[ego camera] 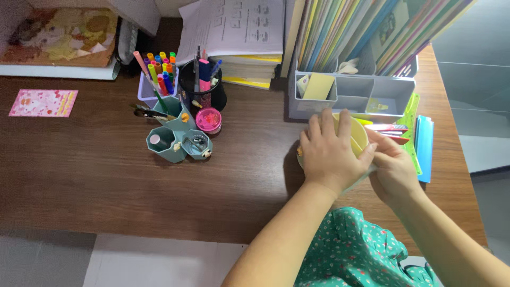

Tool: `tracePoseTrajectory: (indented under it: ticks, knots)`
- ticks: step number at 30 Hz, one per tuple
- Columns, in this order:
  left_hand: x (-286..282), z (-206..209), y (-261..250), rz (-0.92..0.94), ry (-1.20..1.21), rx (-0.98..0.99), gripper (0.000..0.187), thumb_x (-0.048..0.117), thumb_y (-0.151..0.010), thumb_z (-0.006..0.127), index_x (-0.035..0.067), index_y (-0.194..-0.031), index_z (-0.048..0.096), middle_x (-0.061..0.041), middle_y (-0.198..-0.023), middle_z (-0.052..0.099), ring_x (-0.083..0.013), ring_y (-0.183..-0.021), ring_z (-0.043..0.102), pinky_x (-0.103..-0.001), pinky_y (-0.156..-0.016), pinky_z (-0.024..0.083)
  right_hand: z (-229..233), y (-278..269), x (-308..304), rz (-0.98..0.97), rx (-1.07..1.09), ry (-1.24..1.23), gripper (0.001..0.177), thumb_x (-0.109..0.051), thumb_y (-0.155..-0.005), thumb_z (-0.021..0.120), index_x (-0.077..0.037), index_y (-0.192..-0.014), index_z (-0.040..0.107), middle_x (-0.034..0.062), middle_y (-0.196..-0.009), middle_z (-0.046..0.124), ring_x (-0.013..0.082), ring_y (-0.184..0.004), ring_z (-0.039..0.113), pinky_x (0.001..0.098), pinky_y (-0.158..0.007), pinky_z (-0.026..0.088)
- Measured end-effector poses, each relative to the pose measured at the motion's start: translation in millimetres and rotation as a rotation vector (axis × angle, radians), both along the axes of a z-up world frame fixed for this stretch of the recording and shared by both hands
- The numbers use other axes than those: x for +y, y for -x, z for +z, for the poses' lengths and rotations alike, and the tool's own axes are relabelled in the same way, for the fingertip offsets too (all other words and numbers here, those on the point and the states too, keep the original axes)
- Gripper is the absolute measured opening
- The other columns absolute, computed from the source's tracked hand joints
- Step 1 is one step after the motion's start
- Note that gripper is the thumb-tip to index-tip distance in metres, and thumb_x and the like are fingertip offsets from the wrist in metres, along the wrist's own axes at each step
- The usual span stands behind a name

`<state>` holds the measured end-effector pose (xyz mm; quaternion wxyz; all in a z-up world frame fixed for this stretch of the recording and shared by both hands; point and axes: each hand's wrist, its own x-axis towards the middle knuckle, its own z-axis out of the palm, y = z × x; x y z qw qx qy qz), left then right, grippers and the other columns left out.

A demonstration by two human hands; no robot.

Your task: The person stacks books on a shelf, empties stationery from a holder, wipes the holder with a wipe, and places the stationery items back into the holder and desk organizer.

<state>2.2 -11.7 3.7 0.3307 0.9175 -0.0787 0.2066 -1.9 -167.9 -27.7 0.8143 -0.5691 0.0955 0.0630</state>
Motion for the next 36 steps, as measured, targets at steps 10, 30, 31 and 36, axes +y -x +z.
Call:
tracePoseTrajectory:
  ticks: [10, 30, 31, 36]
  knots:
    - [8, 6, -14, -0.113, -0.113, 0.038, 0.087, 0.061, -0.072, 0.074, 0.011, -0.140, 0.054, -0.019, -0.138, 0.050, -0.0384, -0.133, 0.046, -0.060, -0.101, 0.041, 34, -23, -7, -0.193, -0.348, 0.168, 0.037, 0.012, -0.096, 0.046, 0.005, -0.129, 0.062, 0.0176, -0.132, 0.068, 0.0226, -0.119, 0.067, 0.0340, -0.106, 0.056]
    - [12, -7, -6, -0.186, 0.225, -0.091, 0.081, 0.058, -0.064, 0.084, 0.013, -0.126, 0.058, -0.010, -0.133, 0.058, -0.0354, -0.127, 0.055, -0.048, -0.102, 0.050, -6, -48, -13, 0.060, 0.151, -0.030, 0.039, -0.033, -0.110, 0.044, -0.003, -0.132, 0.057, 0.0097, -0.116, 0.069, 0.0203, -0.100, 0.068, 0.0383, -0.087, 0.056]
    - [10, -9, -6, -0.182, 0.224, -0.093, 0.081, 0.058, -0.064, 0.084, 0.013, -0.126, 0.058, -0.010, -0.133, 0.058, -0.0354, -0.127, 0.055, -0.048, -0.102, 0.050, -3, -43, -10, 0.049, 0.092, -0.031, 0.037, -0.031, -0.111, 0.045, -0.003, -0.133, 0.055, 0.0095, -0.118, 0.068, 0.0204, -0.102, 0.067, 0.0380, -0.088, 0.056]
    - [4, -22, -5, -0.093, 0.171, -0.148, 0.051, 0.046, -0.097, 0.064, 0.010, -0.133, 0.059, -0.010, -0.148, 0.059, -0.0398, -0.140, 0.050, -0.053, -0.108, 0.046, 14, -11, 3, -0.039, -0.021, 0.043, 0.042, -0.022, -0.105, 0.050, -0.007, -0.144, 0.052, 0.0052, -0.125, 0.065, 0.0157, -0.112, 0.063, 0.0322, -0.095, 0.052]
